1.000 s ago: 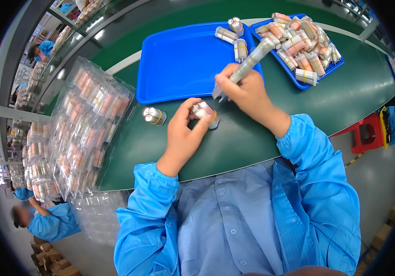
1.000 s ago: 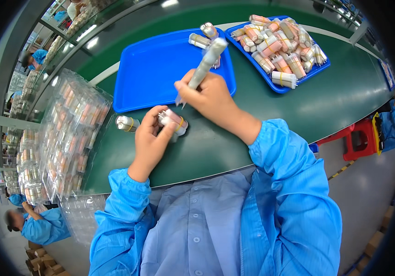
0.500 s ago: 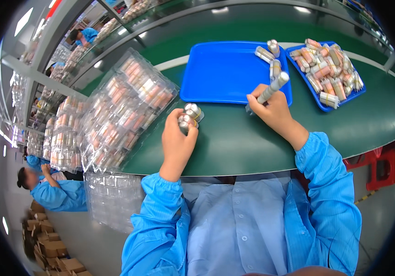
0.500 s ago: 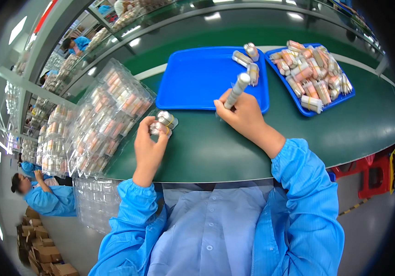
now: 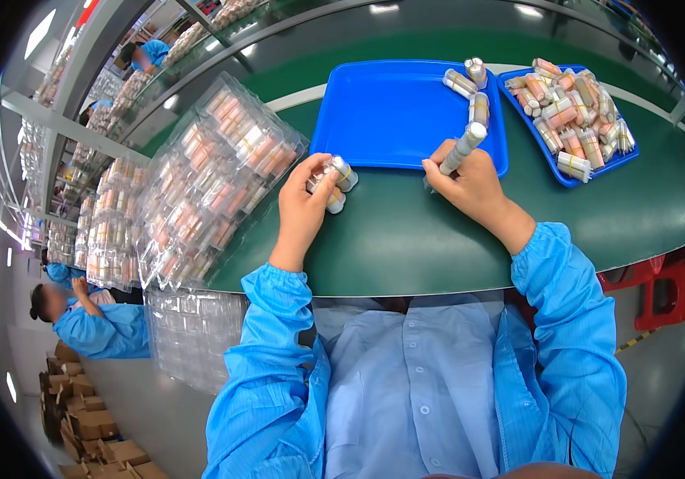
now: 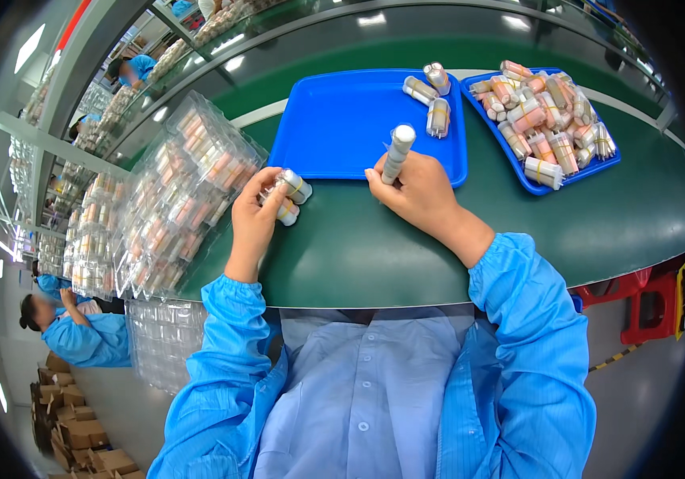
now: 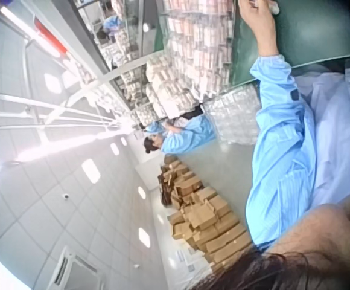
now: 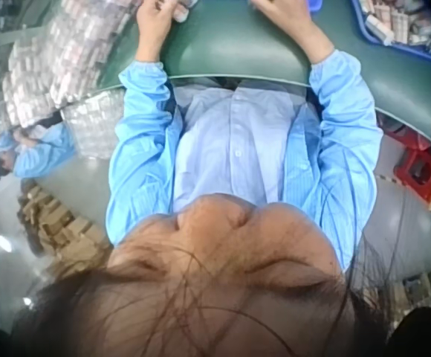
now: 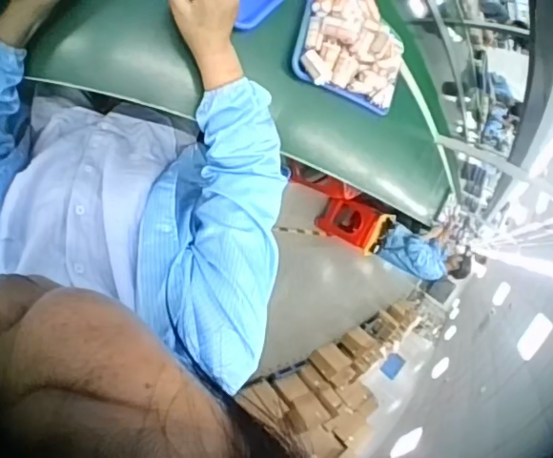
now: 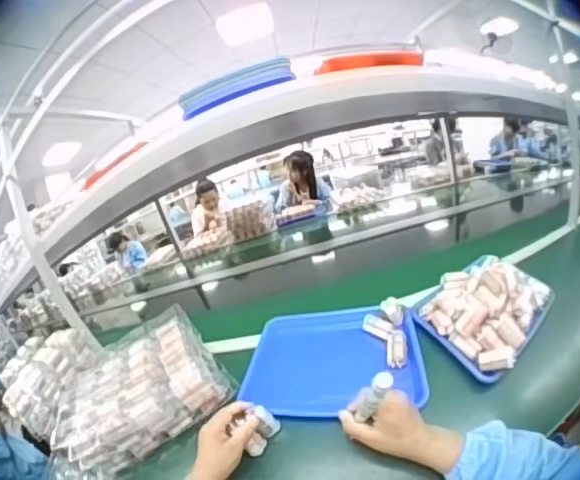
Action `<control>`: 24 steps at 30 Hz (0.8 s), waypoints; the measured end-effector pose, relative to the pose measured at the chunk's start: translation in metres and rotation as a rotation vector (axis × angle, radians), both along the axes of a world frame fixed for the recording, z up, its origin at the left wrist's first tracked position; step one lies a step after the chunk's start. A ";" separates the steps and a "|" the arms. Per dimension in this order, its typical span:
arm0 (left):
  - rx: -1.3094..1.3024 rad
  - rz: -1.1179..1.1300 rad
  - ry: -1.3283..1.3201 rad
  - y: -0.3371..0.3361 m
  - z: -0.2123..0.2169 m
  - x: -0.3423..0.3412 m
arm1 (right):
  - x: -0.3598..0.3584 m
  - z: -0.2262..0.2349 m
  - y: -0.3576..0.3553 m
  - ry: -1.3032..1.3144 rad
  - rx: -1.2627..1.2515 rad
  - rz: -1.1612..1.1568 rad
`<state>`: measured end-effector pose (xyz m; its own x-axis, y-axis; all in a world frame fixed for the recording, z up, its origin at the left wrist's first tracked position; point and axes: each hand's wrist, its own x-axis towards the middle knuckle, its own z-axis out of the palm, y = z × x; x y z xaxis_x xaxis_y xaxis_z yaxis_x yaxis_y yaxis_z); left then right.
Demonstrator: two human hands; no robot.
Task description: Manual assembly and marking of small medical-style cylindrical components on a factory assembly line.
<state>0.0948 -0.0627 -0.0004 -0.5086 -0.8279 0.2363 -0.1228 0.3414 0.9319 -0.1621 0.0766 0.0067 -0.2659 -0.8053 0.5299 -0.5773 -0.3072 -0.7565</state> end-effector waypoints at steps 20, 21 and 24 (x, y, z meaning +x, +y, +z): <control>0.019 -0.132 -0.022 0.024 0.096 0.038 | -0.002 -0.006 0.000 0.041 0.064 -0.005; -0.005 -0.076 -0.092 0.022 0.108 0.041 | -0.002 -0.005 -0.001 0.054 0.066 -0.002; -0.653 0.281 -0.329 -0.012 0.140 0.054 | 0.001 -0.003 0.000 0.073 0.076 0.007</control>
<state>0.1486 -0.0751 0.1396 -0.4292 -0.6809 0.5934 -0.5207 0.7234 0.4534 -0.1615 0.0767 0.0033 -0.2231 -0.8455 0.4852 -0.6299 -0.2549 -0.7337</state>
